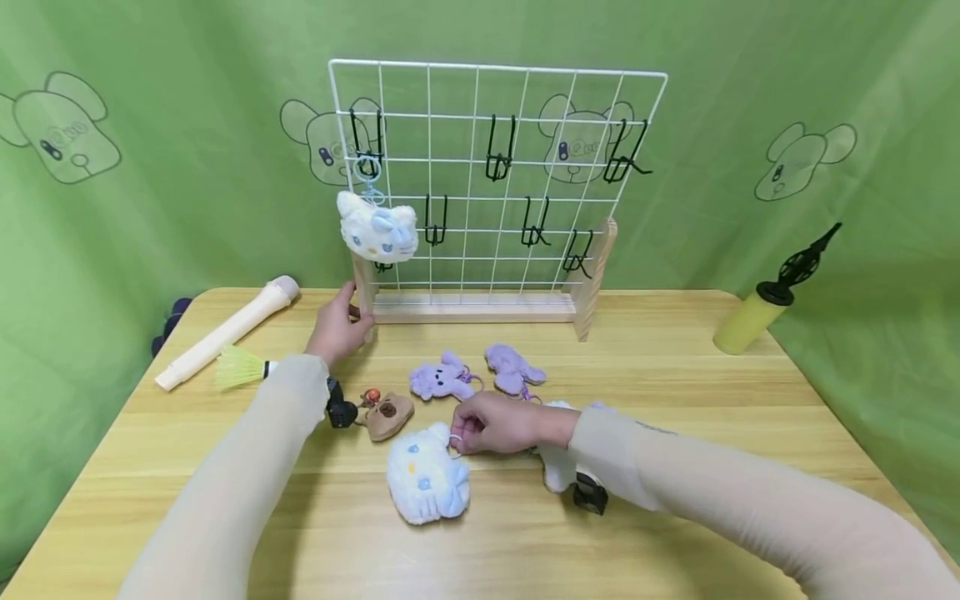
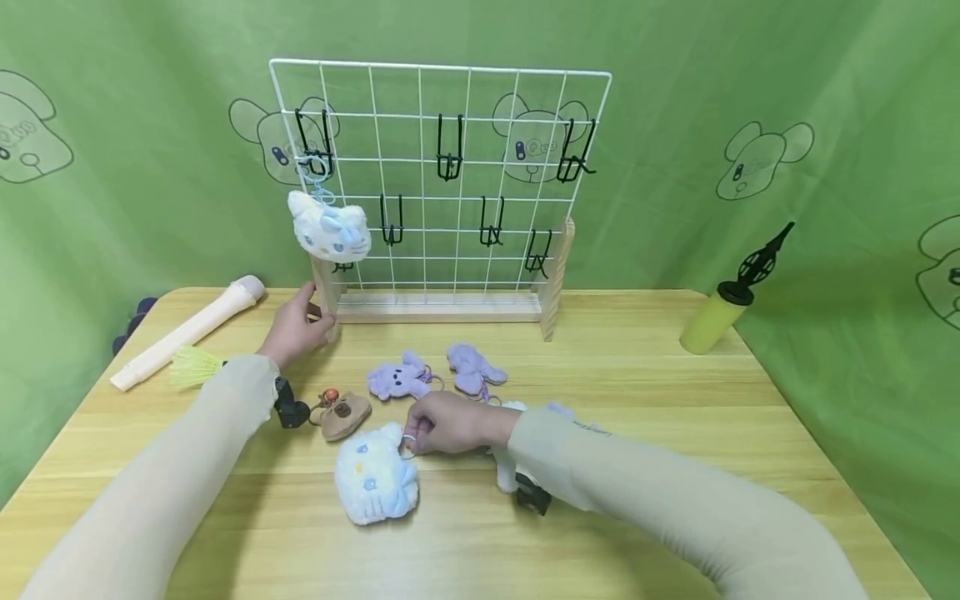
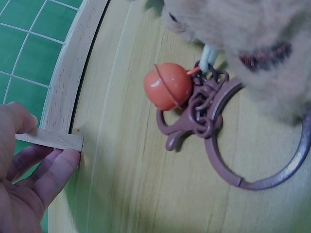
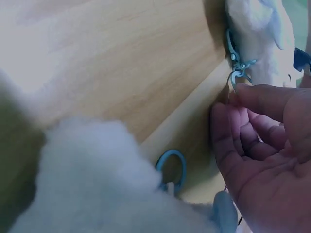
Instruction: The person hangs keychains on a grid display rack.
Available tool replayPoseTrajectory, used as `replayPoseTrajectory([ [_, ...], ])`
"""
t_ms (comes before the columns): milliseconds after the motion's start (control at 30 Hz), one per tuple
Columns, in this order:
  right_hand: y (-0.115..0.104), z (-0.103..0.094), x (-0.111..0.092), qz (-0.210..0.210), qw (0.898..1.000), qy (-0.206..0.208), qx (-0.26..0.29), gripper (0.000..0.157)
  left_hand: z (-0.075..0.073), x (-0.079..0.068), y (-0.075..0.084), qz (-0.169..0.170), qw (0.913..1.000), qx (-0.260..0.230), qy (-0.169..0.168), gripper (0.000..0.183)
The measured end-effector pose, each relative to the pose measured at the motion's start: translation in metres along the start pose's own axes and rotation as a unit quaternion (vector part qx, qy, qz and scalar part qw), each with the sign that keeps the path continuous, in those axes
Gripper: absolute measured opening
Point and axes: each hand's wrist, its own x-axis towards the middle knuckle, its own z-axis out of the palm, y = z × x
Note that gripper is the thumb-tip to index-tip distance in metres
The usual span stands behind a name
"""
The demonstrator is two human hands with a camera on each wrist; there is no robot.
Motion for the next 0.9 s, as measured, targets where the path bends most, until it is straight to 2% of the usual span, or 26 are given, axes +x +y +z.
replayPoseTrajectory([
  [133, 0.003, -0.004, -0.005, 0.003, 0.999, 0.021, 0.040, 0.011, 0.000, 0.000, -0.001, 0.002, 1.0000, -0.002, 0.000, 0.069],
  [267, 0.005, -0.006, -0.007, 0.014, 0.991, 0.049, 0.126, 0.015, 0.000, -0.001, -0.001, 0.002, 1.0000, -0.003, 0.001, 0.069],
  [400, 0.006, -0.005, -0.007, 0.024, 0.973, 0.050, 0.225, 0.019, 0.000, -0.001, -0.002, 0.005, 1.0000, -0.007, 0.002, 0.069],
  [567, 0.006, -0.002, -0.010, 0.046, 0.940, 0.035, 0.336, 0.017, 0.000, 0.000, -0.001, 0.004, 0.9999, -0.012, 0.000, 0.069],
  [667, 0.005, -0.002, -0.012, 0.038, 0.924, 0.023, 0.380, 0.018, -0.001, -0.001, -0.001, 0.003, 1.0000, -0.009, 0.000, 0.069],
  [800, 0.003, -0.004, -0.013, 0.021, 0.911, 0.023, 0.410, 0.020, -0.001, -0.001, 0.000, 0.003, 1.0000, -0.006, 0.003, 0.069],
  [900, 0.001, -0.008, -0.015, 0.010, 0.911, 0.032, 0.411, 0.021, -0.001, 0.000, -0.001, 0.006, 0.9999, -0.008, 0.002, 0.068],
])
